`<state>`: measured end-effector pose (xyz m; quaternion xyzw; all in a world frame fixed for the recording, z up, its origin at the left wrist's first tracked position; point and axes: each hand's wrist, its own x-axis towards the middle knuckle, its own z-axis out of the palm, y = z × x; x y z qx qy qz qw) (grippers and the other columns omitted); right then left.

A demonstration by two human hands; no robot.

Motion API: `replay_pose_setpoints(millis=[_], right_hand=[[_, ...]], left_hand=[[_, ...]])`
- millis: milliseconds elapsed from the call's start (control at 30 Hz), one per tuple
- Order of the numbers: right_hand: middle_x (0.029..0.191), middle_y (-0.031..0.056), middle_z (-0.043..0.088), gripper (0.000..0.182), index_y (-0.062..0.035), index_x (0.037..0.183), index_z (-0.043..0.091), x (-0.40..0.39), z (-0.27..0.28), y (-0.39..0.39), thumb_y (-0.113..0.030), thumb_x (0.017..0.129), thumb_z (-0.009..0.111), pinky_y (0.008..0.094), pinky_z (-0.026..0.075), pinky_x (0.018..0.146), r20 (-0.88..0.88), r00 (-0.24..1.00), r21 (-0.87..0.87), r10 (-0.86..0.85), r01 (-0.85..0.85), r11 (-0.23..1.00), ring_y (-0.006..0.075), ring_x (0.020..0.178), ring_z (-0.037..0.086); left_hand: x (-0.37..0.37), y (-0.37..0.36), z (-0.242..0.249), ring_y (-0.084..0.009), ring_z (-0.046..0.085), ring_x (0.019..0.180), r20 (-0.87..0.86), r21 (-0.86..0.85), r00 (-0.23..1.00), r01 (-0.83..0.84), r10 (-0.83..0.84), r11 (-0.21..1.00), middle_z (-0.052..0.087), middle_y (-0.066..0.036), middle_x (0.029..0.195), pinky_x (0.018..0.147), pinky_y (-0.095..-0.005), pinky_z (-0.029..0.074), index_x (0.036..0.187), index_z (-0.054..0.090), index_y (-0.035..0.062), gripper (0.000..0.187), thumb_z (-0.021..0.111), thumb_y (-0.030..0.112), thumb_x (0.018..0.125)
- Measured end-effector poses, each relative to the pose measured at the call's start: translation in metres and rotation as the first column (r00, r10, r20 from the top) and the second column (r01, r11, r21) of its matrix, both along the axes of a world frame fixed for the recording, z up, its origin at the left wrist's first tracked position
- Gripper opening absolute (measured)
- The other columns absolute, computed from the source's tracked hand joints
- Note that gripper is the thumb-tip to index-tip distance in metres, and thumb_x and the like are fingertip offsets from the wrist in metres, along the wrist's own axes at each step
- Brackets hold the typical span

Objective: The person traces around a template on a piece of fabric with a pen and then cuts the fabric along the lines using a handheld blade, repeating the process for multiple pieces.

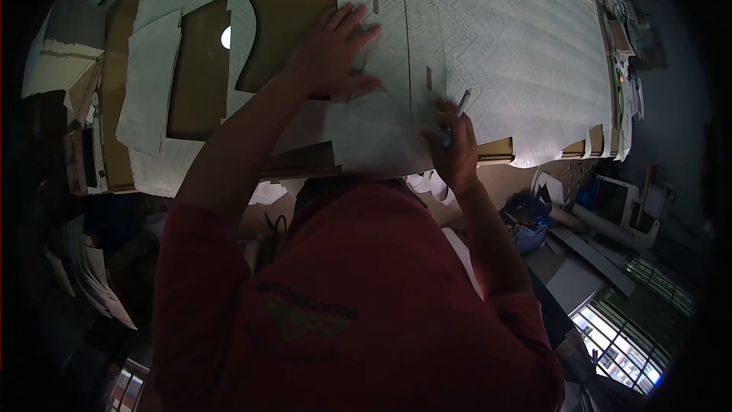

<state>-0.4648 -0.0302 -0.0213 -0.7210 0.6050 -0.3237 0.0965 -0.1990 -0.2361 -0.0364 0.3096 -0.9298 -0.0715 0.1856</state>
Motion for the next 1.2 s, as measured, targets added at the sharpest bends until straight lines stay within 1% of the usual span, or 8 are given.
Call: replay_pose_setpoints(millis=[133, 200, 433, 633, 867, 967, 1033, 1200], right_hand=[[0.138, 0.0197, 0.066, 0.056, -0.0071, 0.124, 0.055, -0.0033, 0.003, -0.0042, 0.003, 0.078, 0.085, 0.0445, 0.053, 0.106, -0.003, 1.0, -0.01, 0.002, -0.002, 1.0, 0.0395, 0.131, 0.06], [0.136, 0.0214, 0.067, 0.053, -0.0063, 0.121, 0.055, -0.0045, 0.0038, -0.007, -0.001, 0.078, 0.085, 0.048, 0.052, 0.106, -0.017, 1.0, -0.007, 0.013, -0.013, 1.0, 0.0428, 0.13, 0.061], [0.135, 0.0213, 0.067, 0.052, -0.0066, 0.119, 0.054, -0.0044, 0.0013, -0.0082, -0.001, 0.077, 0.085, 0.048, 0.053, 0.106, 0.011, 1.0, -0.018, 0.019, -0.019, 1.0, 0.0431, 0.13, 0.061], [0.136, 0.0217, 0.067, 0.052, -0.0062, 0.118, 0.054, -0.0055, -0.0015, -0.0074, -0.001, 0.077, 0.085, 0.0484, 0.053, 0.105, -0.005, 1.0, -0.029, 0.031, -0.031, 0.999, 0.0433, 0.13, 0.06], [0.138, 0.0216, 0.066, 0.051, -0.0064, 0.118, 0.053, -0.0056, 0.0018, -0.008, -0.002, 0.078, 0.085, 0.0487, 0.053, 0.105, 0.039, 0.999, -0.001, 0.034, -0.034, 0.999, 0.0436, 0.131, 0.059], [0.137, 0.0213, 0.066, 0.05, -0.0066, 0.118, 0.053, -0.005, 0.0033, -0.0078, -0.003, 0.079, 0.085, 0.0489, 0.053, 0.106, 0.056, 0.998, 0.009, 0.025, -0.026, 1.0, 0.0435, 0.131, 0.059], [0.137, 0.0211, 0.066, 0.05, -0.0065, 0.118, 0.053, -0.0057, 0.002, -0.0066, -0.004, 0.079, 0.085, 0.0489, 0.053, 0.106, 0.054, 0.998, 0.011, 0.022, -0.022, 1.0, 0.0433, 0.131, 0.059], [0.136, 0.0203, 0.067, 0.051, -0.0067, 0.118, 0.053, -0.0083, 0.0007, -0.0022, -0.005, 0.079, 0.086, 0.0495, 0.053, 0.105, 0.011, 0.999, 0.007, 0.035, -0.035, 0.999, 0.0438, 0.131, 0.06]], left_hand=[[-0.0003, 0.0002, -0.0002, -0.0416, 0.027, 0.156, 0.006, 0.003, 1.0, 0.003, -0.003, 1.0, 0.032, -0.022, 0.167, 0.127, -0.0538, 0.023, 0.154, 0.051, 0.0147, 0.096, 0.066, 0.078, 0.083], [-0.0003, -0.0002, -0.0011, -0.0418, 0.027, 0.156, 0.006, -0.001, 1.0, 0.007, -0.007, 1.0, 0.032, -0.022, 0.167, 0.127, -0.0543, 0.023, 0.154, 0.05, 0.0146, 0.096, 0.066, 0.078, 0.083], [-0.0009, -0.0009, 0.0004, -0.0432, 0.025, 0.156, 0.029, 0.021, 0.999, 0.013, -0.014, 1.0, 0.03, -0.023, 0.167, 0.127, -0.057, 0.023, 0.155, 0.049, 0.0141, 0.097, 0.067, 0.077, 0.083], [-0.0013, -0.0011, 0.0018, -0.0432, 0.026, 0.156, 0.038, 0.011, 0.999, 0.015, -0.016, 1.0, 0.031, -0.023, 0.166, 0.127, -0.0571, 0.023, 0.155, 0.049, 0.0136, 0.097, 0.068, 0.076, 0.083], [-0.0015, -0.0017, 0.0039, -0.0432, 0.026, 0.156, 0.055, 0.026, 0.998, 0.017, -0.019, 1.0, 0.031, -0.023, 0.166, 0.127, -0.0574, 0.023, 0.155, 0.049, 0.0133, 0.098, 0.068, 0.076, 0.082], [-0.0006, -0.0019, 0.0027, -0.0433, 0.027, 0.155, 0.032, 0.021, 0.999, 0.026, -0.027, 0.999, 0.031, -0.023, 0.166, 0.127, -0.0575, 0.023, 0.155, 0.049, 0.0136, 0.099, 0.069, 0.076, 0.082], [-0.0005, -0.0019, 0.0026, -0.0431, 0.028, 0.155, 0.015, 0.011, 1.0, 0.027, -0.028, 1.0, 0.034, -0.022, 0.165, 0.126, -0.0575, 0.024, 0.153, 0.052, 0.0146, 0.097, 0.071, 0.075, 0.081], [0.002, -0.0023, 0.0031, -0.0424, 0.032, 0.152, -0.051, 0.015, 0.997, 0.063, -0.063, 0.998, 0.039, -0.022, 0.162, 0.125, -0.0573, 0.026, 0.15, 0.057, 0.0164, 0.094, 0.075, 0.074, 0.078]])
